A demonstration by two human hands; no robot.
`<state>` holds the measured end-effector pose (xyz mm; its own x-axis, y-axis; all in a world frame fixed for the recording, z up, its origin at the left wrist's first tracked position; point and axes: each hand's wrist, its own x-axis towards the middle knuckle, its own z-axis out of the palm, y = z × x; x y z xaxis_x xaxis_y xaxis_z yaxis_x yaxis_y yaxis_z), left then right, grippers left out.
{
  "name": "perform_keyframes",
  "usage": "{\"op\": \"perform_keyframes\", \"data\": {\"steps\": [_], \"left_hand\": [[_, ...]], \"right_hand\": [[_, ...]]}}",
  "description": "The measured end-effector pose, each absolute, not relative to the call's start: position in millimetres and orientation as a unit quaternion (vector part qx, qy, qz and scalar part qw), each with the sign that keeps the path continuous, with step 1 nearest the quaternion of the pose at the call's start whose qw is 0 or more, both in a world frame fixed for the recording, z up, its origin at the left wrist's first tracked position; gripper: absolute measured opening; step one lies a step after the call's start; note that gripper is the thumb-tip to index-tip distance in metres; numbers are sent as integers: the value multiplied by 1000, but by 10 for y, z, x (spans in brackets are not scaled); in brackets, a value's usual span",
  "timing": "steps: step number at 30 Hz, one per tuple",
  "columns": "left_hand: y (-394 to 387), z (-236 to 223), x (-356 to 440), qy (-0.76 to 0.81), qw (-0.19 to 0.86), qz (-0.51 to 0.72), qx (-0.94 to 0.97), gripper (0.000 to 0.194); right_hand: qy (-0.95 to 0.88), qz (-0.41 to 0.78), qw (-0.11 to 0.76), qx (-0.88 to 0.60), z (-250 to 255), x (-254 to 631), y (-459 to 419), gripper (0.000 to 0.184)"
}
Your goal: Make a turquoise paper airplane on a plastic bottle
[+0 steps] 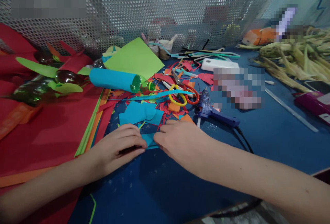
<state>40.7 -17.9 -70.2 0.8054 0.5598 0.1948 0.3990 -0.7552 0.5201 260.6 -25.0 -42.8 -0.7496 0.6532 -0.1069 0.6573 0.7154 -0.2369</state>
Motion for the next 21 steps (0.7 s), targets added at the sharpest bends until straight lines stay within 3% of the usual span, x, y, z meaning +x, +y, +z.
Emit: {"op": "perform_keyframes", "data": {"steps": [5, 21], "left_hand": [[-173, -690, 412, 264, 241, 169, 919, 10], [-196, -695, 416, 261, 204, 164, 929, 10]], "right_hand": [[935, -94, 14, 342, -377, 2621, -244, 1], [913, -158, 29, 376, -336, 2608, -208, 8]]}}
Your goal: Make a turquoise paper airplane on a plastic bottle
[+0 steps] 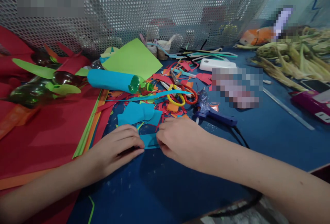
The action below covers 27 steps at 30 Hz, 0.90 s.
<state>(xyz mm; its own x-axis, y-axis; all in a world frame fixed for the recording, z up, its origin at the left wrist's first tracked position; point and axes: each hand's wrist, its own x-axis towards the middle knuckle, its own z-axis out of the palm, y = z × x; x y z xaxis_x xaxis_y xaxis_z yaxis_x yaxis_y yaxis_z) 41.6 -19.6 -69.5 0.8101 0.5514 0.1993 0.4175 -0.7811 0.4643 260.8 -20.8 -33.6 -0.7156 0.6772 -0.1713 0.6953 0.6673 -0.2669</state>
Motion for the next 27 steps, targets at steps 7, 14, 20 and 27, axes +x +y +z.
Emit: {"op": "perform_keyframes", "data": {"steps": [7, 14, 20, 27], "left_hand": [[-235, -677, 435, 254, 141, 148, 945, 17], [-222, -691, 432, 256, 162, 158, 940, 15], [-217, -715, 409, 257, 191, 164, 933, 12], [-212, -651, 414, 252, 236, 150, 926, 12]], "right_hand": [[936, -110, -2, 334, -363, 2628, -231, 6], [944, -97, -14, 316, -406, 2595, -227, 7], [941, -108, 6, 320, -422, 2569, -272, 11], [912, -184, 15, 366, -430, 2582, -308, 12]]}}
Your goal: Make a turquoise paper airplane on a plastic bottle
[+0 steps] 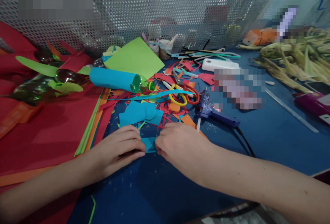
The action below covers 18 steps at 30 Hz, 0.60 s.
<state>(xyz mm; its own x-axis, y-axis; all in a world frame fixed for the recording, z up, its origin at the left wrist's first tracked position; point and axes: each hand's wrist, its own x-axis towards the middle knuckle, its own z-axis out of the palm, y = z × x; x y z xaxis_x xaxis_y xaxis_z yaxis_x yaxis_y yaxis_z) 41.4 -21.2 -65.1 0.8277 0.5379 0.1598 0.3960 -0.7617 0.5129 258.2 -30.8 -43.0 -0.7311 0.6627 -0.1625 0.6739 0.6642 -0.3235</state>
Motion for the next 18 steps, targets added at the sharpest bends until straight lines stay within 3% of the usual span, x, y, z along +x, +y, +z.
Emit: {"op": "perform_keyframes", "data": {"steps": [8, 18], "left_hand": [[-215, -675, 406, 262, 237, 162, 921, 16], [-212, -688, 394, 250, 219, 155, 930, 15]], "right_hand": [[876, -259, -23, 406, -464, 2587, -254, 10], [891, -208, 14, 404, -368, 2583, -281, 10]]}}
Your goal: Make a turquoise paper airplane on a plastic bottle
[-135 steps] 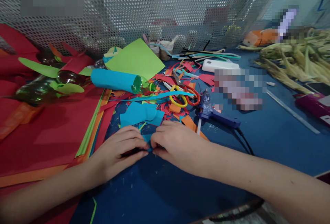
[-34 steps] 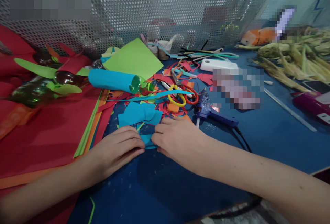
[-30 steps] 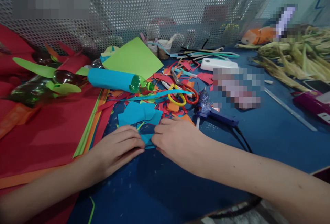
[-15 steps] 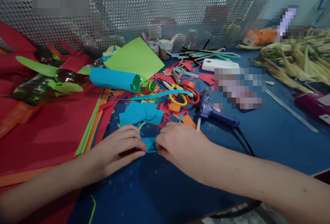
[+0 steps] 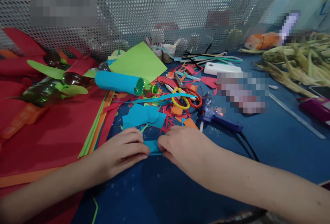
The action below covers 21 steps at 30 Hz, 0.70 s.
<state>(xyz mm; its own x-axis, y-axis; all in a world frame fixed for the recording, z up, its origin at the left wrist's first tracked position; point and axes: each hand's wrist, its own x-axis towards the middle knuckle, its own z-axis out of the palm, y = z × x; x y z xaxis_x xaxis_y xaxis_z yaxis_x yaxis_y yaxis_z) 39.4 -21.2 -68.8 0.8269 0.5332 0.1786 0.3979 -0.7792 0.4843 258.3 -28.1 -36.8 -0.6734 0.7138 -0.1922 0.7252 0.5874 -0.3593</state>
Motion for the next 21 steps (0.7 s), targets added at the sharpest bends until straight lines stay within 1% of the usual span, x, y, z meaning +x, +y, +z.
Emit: {"op": "perform_keyframes", "data": {"steps": [3, 6, 12, 16, 19, 21], "left_hand": [[-210, -693, 388, 248, 215, 153, 932, 14], [-216, -696, 384, 243, 203, 152, 936, 16], [-220, -710, 384, 234, 193, 163, 939, 14], [-215, -720, 390, 229, 178, 164, 943, 16], [-219, -735, 384, 217, 134, 162, 953, 19], [-221, -752, 373, 198, 105, 160, 961, 19]], "right_hand": [[903, -204, 8, 378, -385, 2585, -283, 13], [902, -201, 19, 381, -385, 2580, -274, 11], [876, -245, 45, 413, -342, 2568, -246, 13], [868, -266, 10, 418, -394, 2605, -205, 12], [868, -284, -16, 406, -456, 2639, -157, 13], [868, -291, -17, 401, -484, 2655, -130, 14]]}}
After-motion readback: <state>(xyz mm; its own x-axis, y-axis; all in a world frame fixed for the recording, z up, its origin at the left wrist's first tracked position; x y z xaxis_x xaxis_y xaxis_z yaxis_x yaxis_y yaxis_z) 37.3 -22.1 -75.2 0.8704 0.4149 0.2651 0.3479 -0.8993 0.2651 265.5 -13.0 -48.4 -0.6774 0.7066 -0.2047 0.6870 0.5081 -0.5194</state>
